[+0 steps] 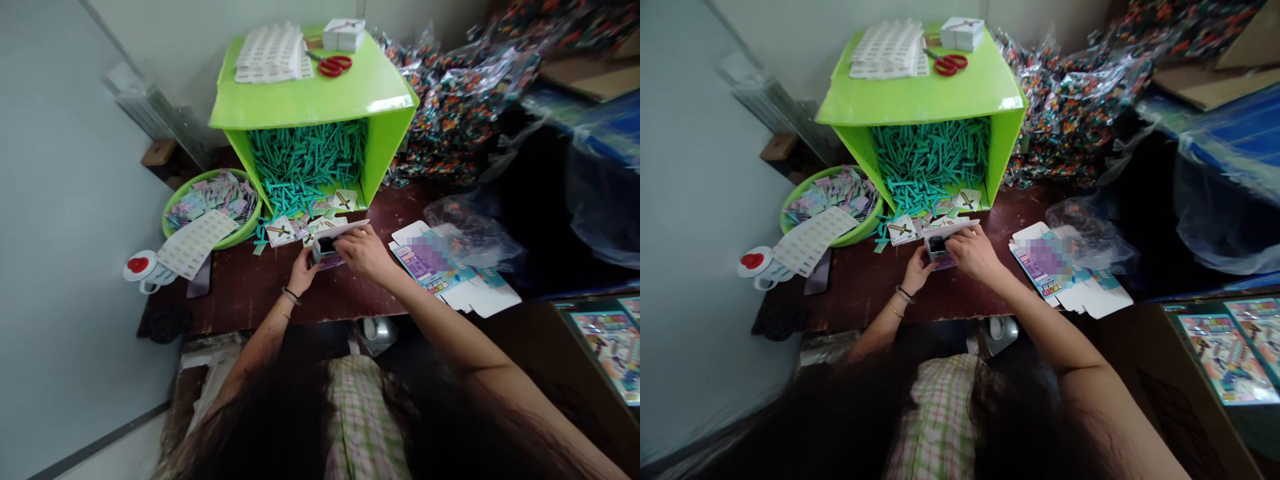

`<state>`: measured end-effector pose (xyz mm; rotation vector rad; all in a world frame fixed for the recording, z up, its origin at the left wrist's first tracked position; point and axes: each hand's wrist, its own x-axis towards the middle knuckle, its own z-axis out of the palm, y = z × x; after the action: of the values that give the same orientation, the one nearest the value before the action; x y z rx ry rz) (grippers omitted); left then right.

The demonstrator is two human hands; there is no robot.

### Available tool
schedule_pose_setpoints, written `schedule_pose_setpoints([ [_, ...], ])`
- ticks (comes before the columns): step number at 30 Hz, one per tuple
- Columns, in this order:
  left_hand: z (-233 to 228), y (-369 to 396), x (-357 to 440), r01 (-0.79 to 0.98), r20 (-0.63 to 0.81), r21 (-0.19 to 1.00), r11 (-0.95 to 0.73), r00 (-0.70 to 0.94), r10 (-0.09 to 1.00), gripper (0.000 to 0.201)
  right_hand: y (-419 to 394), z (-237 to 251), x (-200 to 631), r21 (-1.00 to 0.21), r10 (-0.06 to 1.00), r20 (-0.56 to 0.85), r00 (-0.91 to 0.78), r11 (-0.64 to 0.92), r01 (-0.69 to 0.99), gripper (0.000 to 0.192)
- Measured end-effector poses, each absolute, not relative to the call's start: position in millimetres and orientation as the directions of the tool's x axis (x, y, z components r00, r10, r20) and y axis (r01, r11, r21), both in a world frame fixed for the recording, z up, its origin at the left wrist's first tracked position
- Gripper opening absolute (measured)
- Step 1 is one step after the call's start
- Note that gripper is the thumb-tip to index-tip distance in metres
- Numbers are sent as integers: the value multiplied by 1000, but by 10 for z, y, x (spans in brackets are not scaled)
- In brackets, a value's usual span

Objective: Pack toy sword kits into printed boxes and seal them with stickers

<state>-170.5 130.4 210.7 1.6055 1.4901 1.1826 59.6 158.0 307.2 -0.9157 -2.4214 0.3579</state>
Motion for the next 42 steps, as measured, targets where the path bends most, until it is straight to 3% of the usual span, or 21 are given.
schedule_pose_setpoints([
  [2,2105,1322,-1724,379,207,910,-171,-55,977,45,1604,3047,674,-455,636,455,-623,768,451,33],
  [6,2078,1360,-1777,342,215,920,-190,-38,976,50,1604,2953,759,-536,717,580,-387,693,482,35],
  [10,2031,1371,-1806,290,256,925,-245,-3,967,51,1611,2984,614,-442,699,582,-416,701,560,34],
  [14,1980,1350,-1809,275,283,922,-274,9,959,49,1631,3169,546,-330,677,467,-569,730,598,23],
  [18,1936,1333,-1822,309,313,902,-300,8,950,50,1638,3332,623,-308,721,386,-575,688,657,27],
  [21,1928,1329,-1838,334,324,889,-315,28,946,50,1712,3379,595,-268,734,224,-642,679,683,25],
  [23,1936,1324,-1844,344,326,881,-324,52,944,48,1792,3389,511,-308,673,119,-729,724,618,23],
  [26,1952,1315,-1843,366,326,870,-330,73,942,47,1882,3412,344,-472,611,21,-791,704,531,23],
  [29,1952,1314,-1842,378,328,865,-329,69,942,49,1846,3445,234,-505,745,-44,-665,558,658,21],
  [31,1943,1320,-1851,368,325,871,-325,66,943,50,1746,3423,256,-529,826,45,-562,497,687,20],
  [34,1936,1331,-1876,371,318,876,-309,37,947,51,1588,3223,446,-719,876,352,-331,479,504,26],
  [36,1945,1340,-1889,389,315,872,-297,20,949,51,1555,2977,605,-853,906,422,-28,407,327,30],
  [38,1969,1348,-1890,398,311,869,-293,20,950,52,1594,2705,714,-955,948,284,140,268,126,41],
  [40,2009,1354,-1878,388,308,874,-293,25,951,52,1667,2490,748,-992,995,97,23,99,-75,53],
  [42,2061,1350,-1854,372,303,883,-288,17,953,52,1717,2402,727,-988,994,29,-105,13,-151,53],
])
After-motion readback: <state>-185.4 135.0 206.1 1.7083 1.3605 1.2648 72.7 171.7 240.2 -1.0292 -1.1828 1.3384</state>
